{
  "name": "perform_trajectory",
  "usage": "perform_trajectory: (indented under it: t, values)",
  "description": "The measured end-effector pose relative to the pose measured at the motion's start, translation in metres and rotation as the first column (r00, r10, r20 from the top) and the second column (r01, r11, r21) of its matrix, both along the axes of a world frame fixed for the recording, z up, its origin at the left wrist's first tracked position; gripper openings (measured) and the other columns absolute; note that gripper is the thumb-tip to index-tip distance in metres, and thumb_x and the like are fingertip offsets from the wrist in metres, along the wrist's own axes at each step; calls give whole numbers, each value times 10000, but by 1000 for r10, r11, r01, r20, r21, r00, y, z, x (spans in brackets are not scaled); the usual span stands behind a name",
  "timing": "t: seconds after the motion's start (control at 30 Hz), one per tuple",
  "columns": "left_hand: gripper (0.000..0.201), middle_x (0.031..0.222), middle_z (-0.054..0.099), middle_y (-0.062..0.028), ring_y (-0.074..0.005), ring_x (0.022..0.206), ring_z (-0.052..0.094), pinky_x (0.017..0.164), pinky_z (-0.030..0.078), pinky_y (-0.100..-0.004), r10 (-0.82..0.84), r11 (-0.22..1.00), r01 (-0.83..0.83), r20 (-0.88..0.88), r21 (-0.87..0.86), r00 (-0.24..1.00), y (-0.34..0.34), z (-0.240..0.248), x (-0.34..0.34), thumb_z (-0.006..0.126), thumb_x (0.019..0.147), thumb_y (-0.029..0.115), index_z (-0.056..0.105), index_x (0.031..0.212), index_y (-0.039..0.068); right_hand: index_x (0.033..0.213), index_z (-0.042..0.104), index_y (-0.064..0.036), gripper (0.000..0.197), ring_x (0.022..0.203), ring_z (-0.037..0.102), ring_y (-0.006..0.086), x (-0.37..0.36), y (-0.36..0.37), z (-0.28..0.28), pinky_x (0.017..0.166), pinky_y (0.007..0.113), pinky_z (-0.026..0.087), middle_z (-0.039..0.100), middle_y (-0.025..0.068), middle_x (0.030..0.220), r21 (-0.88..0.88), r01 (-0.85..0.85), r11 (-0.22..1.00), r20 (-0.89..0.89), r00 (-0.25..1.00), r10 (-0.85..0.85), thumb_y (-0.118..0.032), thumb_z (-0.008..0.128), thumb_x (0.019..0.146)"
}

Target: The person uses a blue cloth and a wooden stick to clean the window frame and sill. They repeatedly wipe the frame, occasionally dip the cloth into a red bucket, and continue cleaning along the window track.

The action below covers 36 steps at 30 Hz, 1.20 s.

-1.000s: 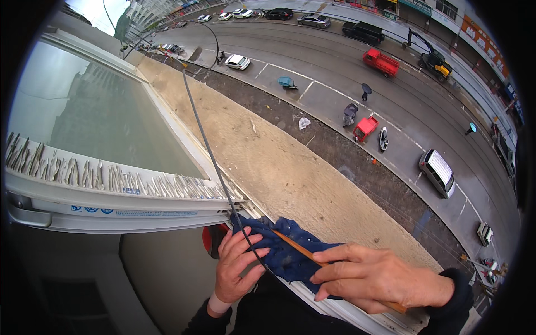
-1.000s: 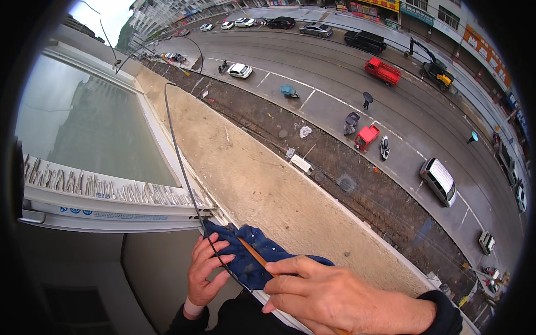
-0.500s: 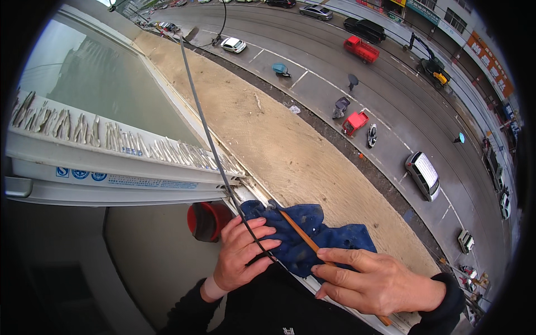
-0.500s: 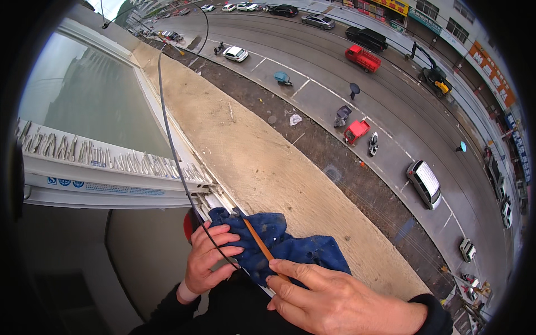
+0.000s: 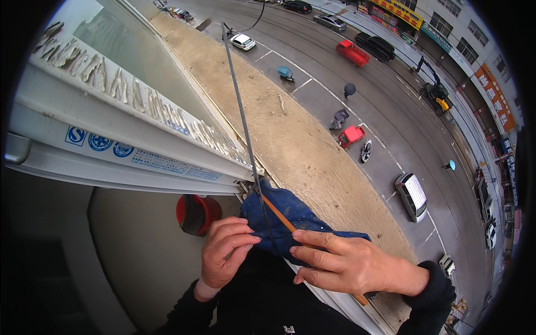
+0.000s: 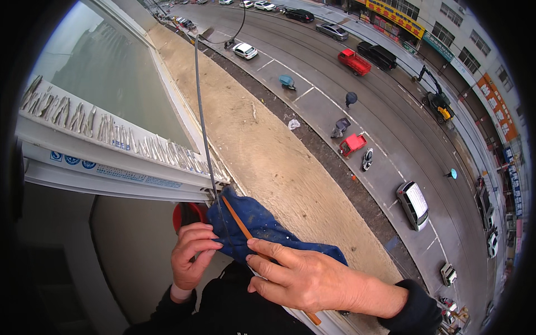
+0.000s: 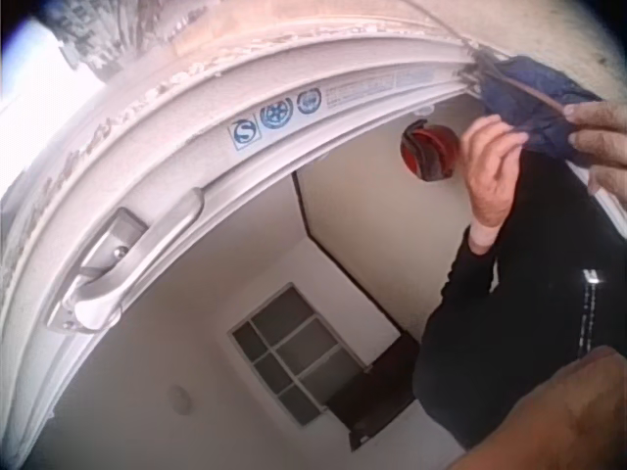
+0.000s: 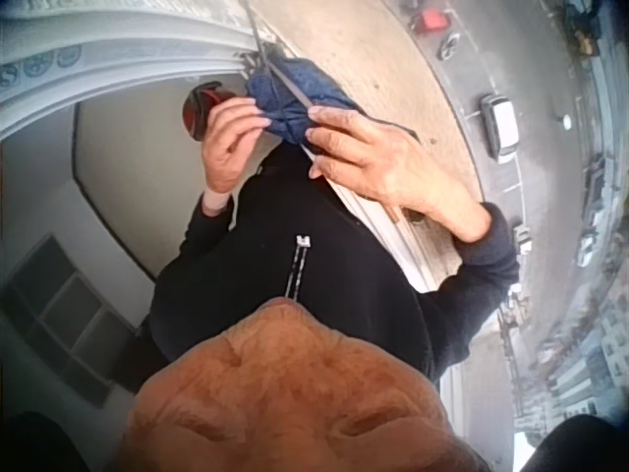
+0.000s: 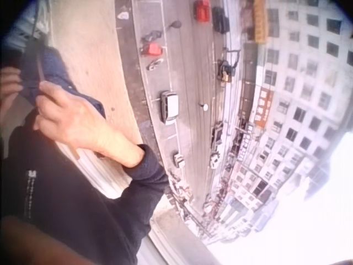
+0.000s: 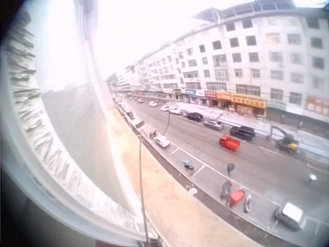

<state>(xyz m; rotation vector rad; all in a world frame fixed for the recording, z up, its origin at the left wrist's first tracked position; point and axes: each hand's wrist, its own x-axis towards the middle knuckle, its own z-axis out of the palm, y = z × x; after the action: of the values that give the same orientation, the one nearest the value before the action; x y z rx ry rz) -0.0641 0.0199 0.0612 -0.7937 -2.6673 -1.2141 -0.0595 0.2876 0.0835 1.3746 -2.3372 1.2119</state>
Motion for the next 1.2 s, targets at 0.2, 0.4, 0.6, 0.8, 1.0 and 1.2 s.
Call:
perform_trajectory:
  t: [0.2,0.4,0.6,0.8,1.0,1.2]
  values:
    - [269,1032,649,-82,-268,1024,594,901,473,-356,81,996,-81,1,32,997,0,0,1,728,718,-51,710,968,49,871,650,-22,129,1163,576,311,-18,-10,-13,826,321,570,636,102,1062,77,-11,997,5,1000,11,-138,693,835]
    - [282,1096,625,-93,-257,1032,582,887,468,-326,122,970,-149,144,194,982,7,-12,11,727,704,-53,693,964,47,849,686,-57,134,1122,604,292,-2,11,8,844,342,560,667,64,1010,-34,32,999,267,964,-22,-165,739,789]
    - [234,1093,625,-89,-249,1009,582,858,470,-329,90,978,-108,103,181,991,-1,-16,14,721,698,-62,681,899,51,806,649,-13,202,1122,606,309,3,-4,9,841,326,569,656,127,1006,-33,-4,999,137,991,8,-179,760,776]
    - [225,1099,625,-89,-248,1010,579,864,467,-330,106,968,-123,87,217,991,-2,-15,18,728,708,-47,679,903,54,831,645,-19,190,1116,604,310,-16,-24,-4,798,330,572,642,116,1034,-38,-12,999,56,998,14,-170,748,780]
    - [215,1108,623,-88,-249,1015,579,872,464,-333,123,970,-142,102,195,987,-3,-16,19,734,716,-34,679,905,53,877,674,-32,170,1098,607,300,-20,-22,13,810,332,560,644,86,1014,34,-32,999,173,985,25,-125,743,753]
    - [212,1099,627,-87,-254,1013,581,868,466,-339,112,962,-137,114,238,987,-2,-19,19,732,717,-33,683,904,54,869,687,-34,190,1029,635,310,-14,-15,27,792,341,559,657,93,979,8,5,1000,214,977,-7,-130,767,726]
